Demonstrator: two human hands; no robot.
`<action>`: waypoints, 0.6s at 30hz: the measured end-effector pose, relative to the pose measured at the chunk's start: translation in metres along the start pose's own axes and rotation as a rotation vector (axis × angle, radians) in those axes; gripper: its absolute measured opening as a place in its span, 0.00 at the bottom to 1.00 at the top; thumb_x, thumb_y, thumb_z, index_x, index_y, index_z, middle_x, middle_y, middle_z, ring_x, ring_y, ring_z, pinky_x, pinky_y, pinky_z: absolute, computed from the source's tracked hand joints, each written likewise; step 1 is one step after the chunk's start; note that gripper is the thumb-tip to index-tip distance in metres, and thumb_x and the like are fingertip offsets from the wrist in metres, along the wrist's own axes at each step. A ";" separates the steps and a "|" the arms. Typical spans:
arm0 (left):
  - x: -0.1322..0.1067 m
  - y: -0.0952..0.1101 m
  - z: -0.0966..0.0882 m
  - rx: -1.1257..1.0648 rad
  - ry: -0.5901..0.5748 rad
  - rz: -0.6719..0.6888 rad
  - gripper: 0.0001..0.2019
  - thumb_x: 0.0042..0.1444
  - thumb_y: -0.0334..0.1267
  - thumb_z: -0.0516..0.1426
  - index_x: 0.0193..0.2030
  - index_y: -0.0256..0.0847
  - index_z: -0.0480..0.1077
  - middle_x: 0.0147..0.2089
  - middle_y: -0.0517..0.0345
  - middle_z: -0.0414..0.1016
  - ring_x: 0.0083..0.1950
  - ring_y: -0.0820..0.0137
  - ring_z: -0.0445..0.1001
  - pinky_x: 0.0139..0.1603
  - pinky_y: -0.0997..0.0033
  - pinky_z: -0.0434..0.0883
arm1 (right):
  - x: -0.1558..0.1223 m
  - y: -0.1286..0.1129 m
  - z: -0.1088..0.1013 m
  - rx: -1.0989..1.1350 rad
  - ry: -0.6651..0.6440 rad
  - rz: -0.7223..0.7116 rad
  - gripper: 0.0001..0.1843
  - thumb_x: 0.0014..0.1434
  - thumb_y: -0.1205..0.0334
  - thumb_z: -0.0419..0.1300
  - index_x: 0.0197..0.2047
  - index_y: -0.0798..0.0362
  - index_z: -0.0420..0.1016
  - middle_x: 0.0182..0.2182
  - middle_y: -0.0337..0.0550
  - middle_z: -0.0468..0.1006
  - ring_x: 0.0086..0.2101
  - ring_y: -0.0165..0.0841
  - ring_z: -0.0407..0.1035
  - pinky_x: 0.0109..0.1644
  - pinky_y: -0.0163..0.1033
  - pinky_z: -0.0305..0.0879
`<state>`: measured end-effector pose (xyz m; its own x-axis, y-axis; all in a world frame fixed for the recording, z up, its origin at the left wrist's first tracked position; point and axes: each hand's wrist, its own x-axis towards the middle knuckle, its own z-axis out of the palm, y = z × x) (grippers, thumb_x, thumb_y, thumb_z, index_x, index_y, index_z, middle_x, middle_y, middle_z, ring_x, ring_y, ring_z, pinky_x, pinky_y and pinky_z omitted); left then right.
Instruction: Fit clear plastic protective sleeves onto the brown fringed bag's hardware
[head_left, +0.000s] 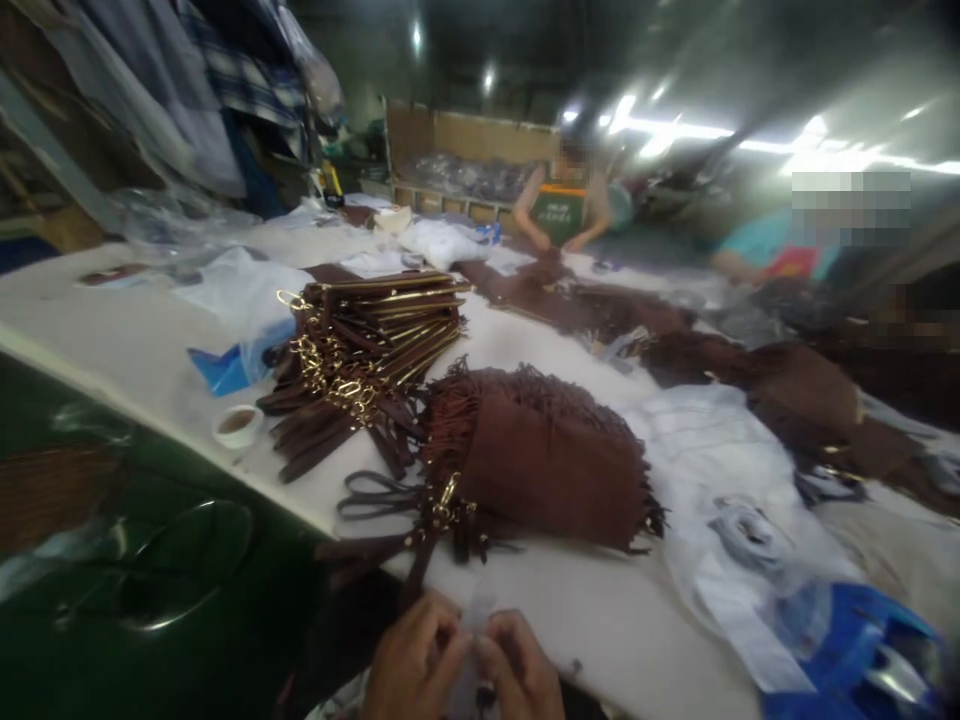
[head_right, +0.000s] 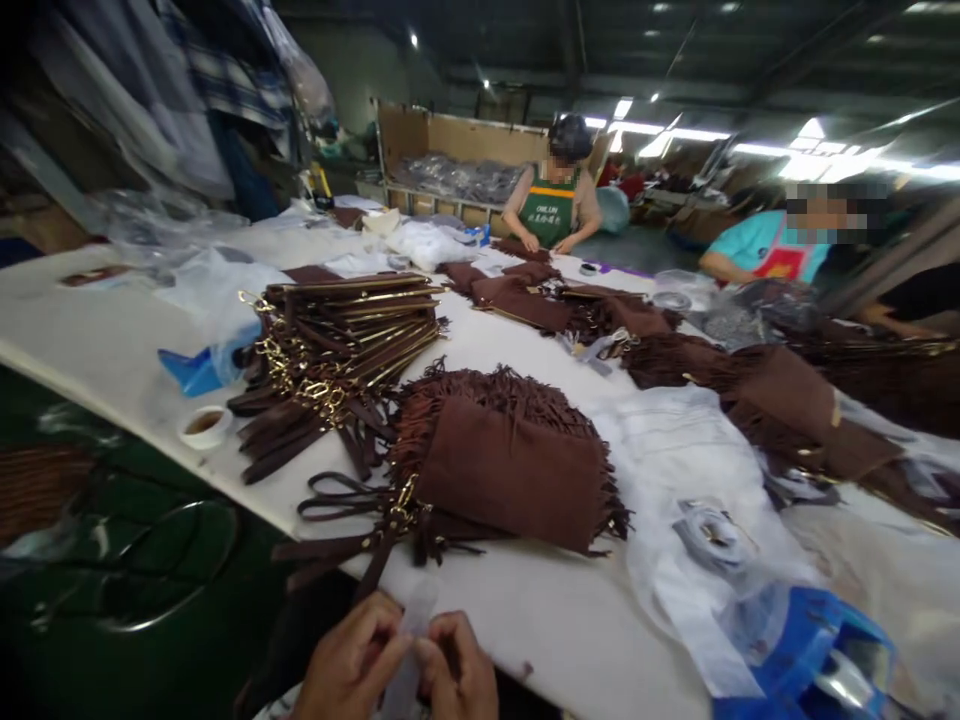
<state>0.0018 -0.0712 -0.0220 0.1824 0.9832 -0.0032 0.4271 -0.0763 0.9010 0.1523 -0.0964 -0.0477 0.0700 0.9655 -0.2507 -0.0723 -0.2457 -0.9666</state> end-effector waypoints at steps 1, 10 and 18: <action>0.000 0.000 -0.001 0.019 -0.007 0.023 0.12 0.60 0.44 0.54 0.29 0.42 0.68 0.30 0.58 0.70 0.32 0.69 0.69 0.36 0.74 0.66 | 0.000 0.002 0.001 0.031 0.015 -0.011 0.19 0.54 0.43 0.62 0.29 0.50 0.66 0.20 0.32 0.64 0.23 0.28 0.57 0.26 0.32 0.55; 0.006 -0.001 -0.001 -0.261 -0.087 -0.130 0.13 0.57 0.47 0.57 0.31 0.39 0.69 0.31 0.57 0.71 0.33 0.67 0.70 0.34 0.73 0.66 | 0.007 0.009 -0.007 0.078 -0.056 0.059 0.19 0.55 0.43 0.61 0.29 0.51 0.68 0.19 0.31 0.64 0.22 0.28 0.56 0.27 0.32 0.53; 0.011 -0.012 0.007 -0.736 -0.189 -0.367 0.18 0.51 0.51 0.63 0.36 0.35 0.72 0.27 0.58 0.72 0.29 0.70 0.70 0.32 0.73 0.66 | 0.009 0.015 -0.008 0.070 -0.109 0.081 0.22 0.54 0.40 0.60 0.27 0.52 0.66 0.20 0.32 0.63 0.23 0.27 0.56 0.27 0.32 0.53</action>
<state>0.0049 -0.0604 -0.0362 0.3184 0.8752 -0.3644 -0.1862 0.4346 0.8812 0.1599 -0.0917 -0.0645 -0.0475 0.9472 -0.3170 -0.1432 -0.3205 -0.9364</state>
